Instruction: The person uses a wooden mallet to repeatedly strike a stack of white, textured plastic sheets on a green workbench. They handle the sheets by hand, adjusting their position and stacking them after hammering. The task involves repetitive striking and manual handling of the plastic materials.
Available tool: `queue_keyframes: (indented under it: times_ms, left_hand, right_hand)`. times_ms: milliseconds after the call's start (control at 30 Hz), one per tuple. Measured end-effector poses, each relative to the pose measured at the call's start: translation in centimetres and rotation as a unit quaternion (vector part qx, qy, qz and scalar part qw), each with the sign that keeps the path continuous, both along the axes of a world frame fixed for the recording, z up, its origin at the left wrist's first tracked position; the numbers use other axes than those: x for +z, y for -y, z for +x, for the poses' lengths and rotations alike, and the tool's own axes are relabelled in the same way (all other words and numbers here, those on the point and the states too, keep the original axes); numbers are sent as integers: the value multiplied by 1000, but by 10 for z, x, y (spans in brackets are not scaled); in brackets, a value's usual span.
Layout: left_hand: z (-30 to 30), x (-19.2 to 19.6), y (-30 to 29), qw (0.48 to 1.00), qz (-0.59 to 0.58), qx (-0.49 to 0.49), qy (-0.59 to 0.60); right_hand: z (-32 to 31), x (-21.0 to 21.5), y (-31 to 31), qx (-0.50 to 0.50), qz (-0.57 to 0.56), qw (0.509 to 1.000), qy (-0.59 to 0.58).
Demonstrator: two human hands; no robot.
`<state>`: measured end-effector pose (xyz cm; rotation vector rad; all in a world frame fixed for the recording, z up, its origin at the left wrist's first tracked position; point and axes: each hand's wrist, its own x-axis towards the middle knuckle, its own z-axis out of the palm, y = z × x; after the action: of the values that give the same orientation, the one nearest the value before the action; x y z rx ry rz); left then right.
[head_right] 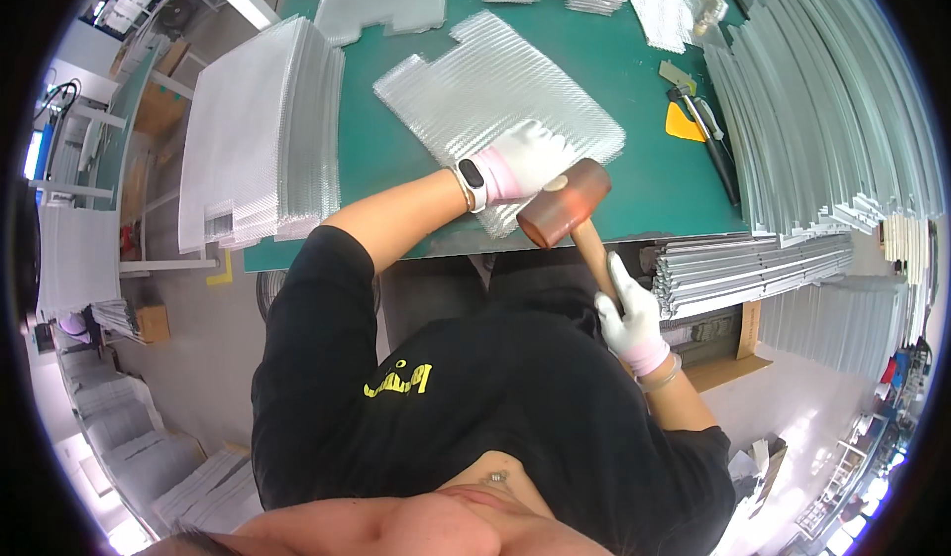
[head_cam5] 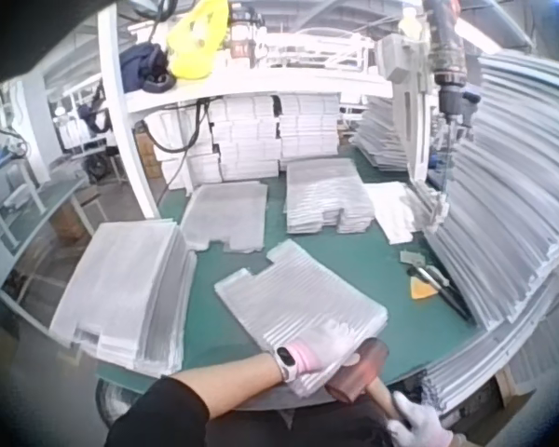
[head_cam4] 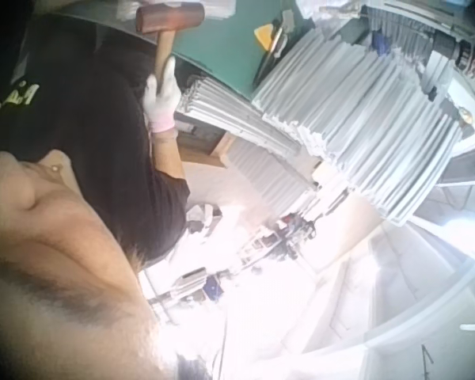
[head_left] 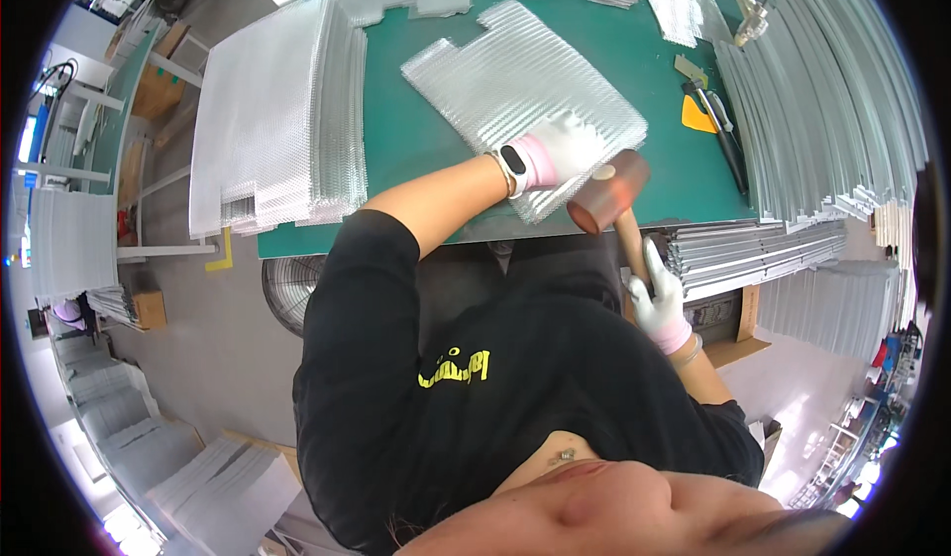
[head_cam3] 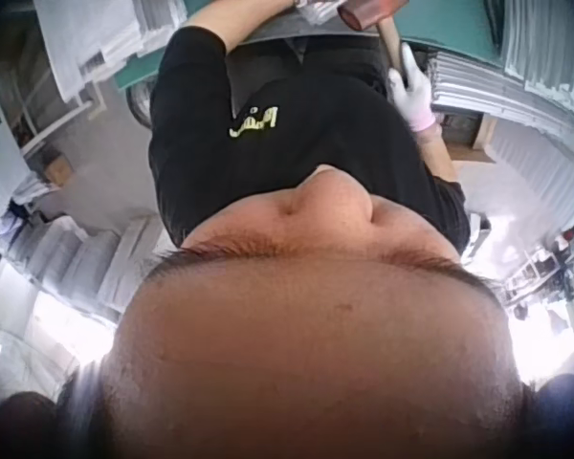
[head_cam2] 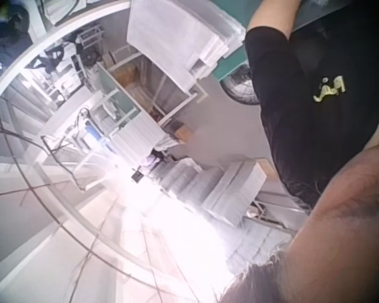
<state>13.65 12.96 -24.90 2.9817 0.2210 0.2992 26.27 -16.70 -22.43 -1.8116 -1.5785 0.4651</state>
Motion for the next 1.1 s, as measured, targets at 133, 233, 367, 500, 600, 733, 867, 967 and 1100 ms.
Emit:
queue_keyframes:
  times_ms: [133, 233, 367, 500, 600, 733, 867, 967, 1100]
  left_hand:
    - [12, -15, 20, 997, 47, 56, -18]
    - [22, -29, 42, 986, 116, 84, -81]
    - [23, -7, 57, 920, 298, -5, -254]
    - [25, -25, 63, 919, 319, 39, -229]
    - [28, -6, 65, 908, 315, 28, -274]
    - [29, 2, 70, 897, 330, 37, -293]
    - [26, 15, 67, 904, 303, 4, -301]
    - [22, 16, 69, 902, 321, -2, -289]
    - [32, -26, 80, 854, 452, 82, -246]
  right_hand:
    - [0, -22, 13, 8, 43, 999, 18]
    - [10, -43, 26, -9, 86, 995, 50]
    - [28, -58, 27, 1, 158, 986, 58]
    - [30, -51, 20, 16, 146, 987, 63]
    - [23, -51, 23, -4, 121, 990, 74]
    - [23, -67, 28, -24, 110, 994, 8]
    - [20, -65, 30, -92, 49, 994, -34]
    - [8, -51, 11, -116, 59, 984, -125]
    - [-31, -8, -38, -126, 72, 947, -287]
